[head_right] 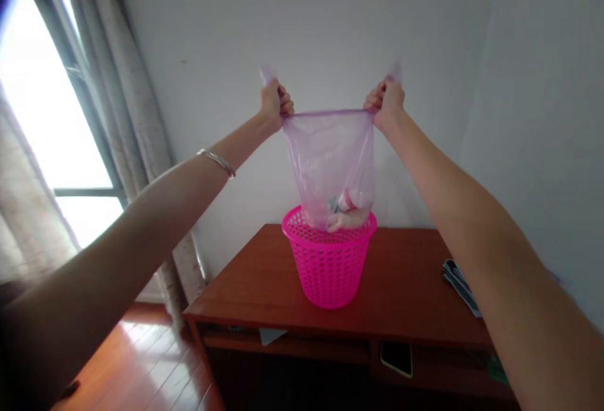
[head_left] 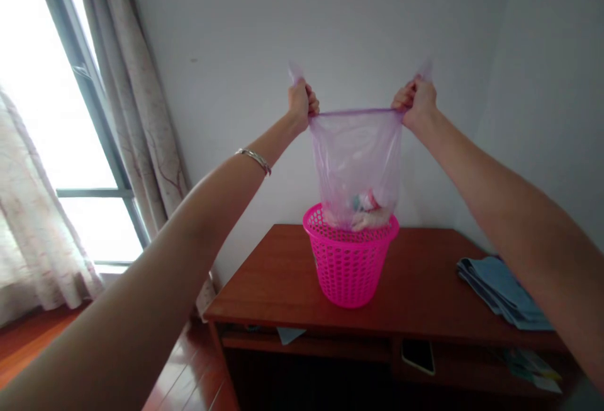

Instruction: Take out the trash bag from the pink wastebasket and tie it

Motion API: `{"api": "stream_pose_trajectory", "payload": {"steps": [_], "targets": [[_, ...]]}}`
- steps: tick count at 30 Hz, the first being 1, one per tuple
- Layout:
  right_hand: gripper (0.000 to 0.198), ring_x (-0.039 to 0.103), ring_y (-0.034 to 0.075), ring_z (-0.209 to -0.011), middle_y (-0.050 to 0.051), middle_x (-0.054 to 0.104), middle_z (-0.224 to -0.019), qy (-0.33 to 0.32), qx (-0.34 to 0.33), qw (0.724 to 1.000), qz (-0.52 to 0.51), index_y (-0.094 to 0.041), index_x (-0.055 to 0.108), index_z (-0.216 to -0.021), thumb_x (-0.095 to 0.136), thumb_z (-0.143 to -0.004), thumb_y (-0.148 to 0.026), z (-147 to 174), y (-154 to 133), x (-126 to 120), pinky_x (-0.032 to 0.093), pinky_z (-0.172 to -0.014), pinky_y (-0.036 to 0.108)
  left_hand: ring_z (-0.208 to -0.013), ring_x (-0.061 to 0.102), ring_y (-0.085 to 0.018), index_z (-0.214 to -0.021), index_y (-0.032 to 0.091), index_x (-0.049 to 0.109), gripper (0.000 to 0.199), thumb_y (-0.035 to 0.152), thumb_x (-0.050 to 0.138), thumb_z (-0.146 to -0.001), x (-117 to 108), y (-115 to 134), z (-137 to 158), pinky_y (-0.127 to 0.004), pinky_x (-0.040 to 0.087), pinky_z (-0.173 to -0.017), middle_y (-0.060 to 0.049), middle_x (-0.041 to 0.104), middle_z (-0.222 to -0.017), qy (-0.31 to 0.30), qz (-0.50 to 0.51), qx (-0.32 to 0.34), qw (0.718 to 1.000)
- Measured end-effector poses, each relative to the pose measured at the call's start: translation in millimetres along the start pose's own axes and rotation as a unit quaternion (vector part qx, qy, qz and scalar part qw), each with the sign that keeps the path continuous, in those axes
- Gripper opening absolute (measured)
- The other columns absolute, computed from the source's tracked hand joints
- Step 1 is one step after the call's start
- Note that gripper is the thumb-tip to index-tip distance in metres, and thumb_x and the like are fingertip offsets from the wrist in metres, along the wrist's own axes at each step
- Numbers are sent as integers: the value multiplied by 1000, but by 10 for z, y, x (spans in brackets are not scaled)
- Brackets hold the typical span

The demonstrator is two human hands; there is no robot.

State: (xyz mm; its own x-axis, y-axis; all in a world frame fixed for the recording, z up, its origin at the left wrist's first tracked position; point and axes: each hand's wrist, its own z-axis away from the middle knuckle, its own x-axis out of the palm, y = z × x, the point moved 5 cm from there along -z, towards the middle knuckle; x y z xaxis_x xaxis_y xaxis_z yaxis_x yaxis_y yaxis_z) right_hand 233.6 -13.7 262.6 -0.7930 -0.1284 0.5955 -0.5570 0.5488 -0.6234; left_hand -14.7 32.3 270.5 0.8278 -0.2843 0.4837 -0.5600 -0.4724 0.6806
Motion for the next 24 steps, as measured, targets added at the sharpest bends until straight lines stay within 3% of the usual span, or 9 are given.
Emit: {"api": "stream_pose_trajectory", "payload": {"steps": [4, 6, 11, 15, 19, 24], "targets": [[48, 10, 3, -37, -8, 12, -46, -30, -47, 998, 26, -20, 25, -58, 21, -103, -36, 280, -780, 489, 8, -40, 20, -38, 11, -6, -61, 20, 31, 42, 35, 33, -100, 521, 753, 253, -21, 5, -43, 8, 13, -47, -71, -21, 55, 996], [50, 10, 2, -35, -8, 12, -44, -59, -67, 995, 51, -20, 27, -55, 19, -101, -38, 423, -1067, 659, 8, -41, 21, -38, 11, -3, -62, 19, 30, 44, 37, 25, -102, 709, 1007, 383, -18, 4, -48, 7, 10, -51, -102, -20, 64, 993], [51, 17, -2, -34, -8, 13, -43, -117, -95, 984, 93, -17, 32, -51, 16, -96, -35, 759, -1382, 712, 10, -44, 24, -37, 9, -3, -62, 18, 32, 44, 36, 25, -102, 880, 1220, 704, -18, 4, -44, 7, 10, -50, -142, -1, 63, 988], [45, 14, 1, -36, -8, 15, -43, -152, -78, 980, 101, -19, 35, -54, 30, -98, -29, 1180, -1233, 419, 11, -40, 22, -33, 10, -4, -60, 19, 35, 43, 33, 30, -100, 729, 1045, 1213, -21, 5, -39, 7, 11, -48, -166, 10, 16, 986], [41, 9, 5, -41, -8, 15, -47, -208, -22, 970, 127, -21, 30, -60, 54, -92, -32, 1787, -772, 10, 11, -41, 25, -31, 14, -4, -61, 18, 38, 39, 29, 36, -98, 345, 705, 1942, -18, 9, -36, 8, 14, -45, -157, 5, -50, 986], [48, -2, 8, -42, -7, 5, -50, -159, 48, 978, 122, -21, 18, -63, 53, -90, -40, 2343, -107, -499, 6, -39, 26, -30, 16, -4, -62, 19, 40, 37, 35, 45, -95, -217, 221, 2621, -17, 16, -34, 9, 19, -42, -111, 14, -134, 985]]}}
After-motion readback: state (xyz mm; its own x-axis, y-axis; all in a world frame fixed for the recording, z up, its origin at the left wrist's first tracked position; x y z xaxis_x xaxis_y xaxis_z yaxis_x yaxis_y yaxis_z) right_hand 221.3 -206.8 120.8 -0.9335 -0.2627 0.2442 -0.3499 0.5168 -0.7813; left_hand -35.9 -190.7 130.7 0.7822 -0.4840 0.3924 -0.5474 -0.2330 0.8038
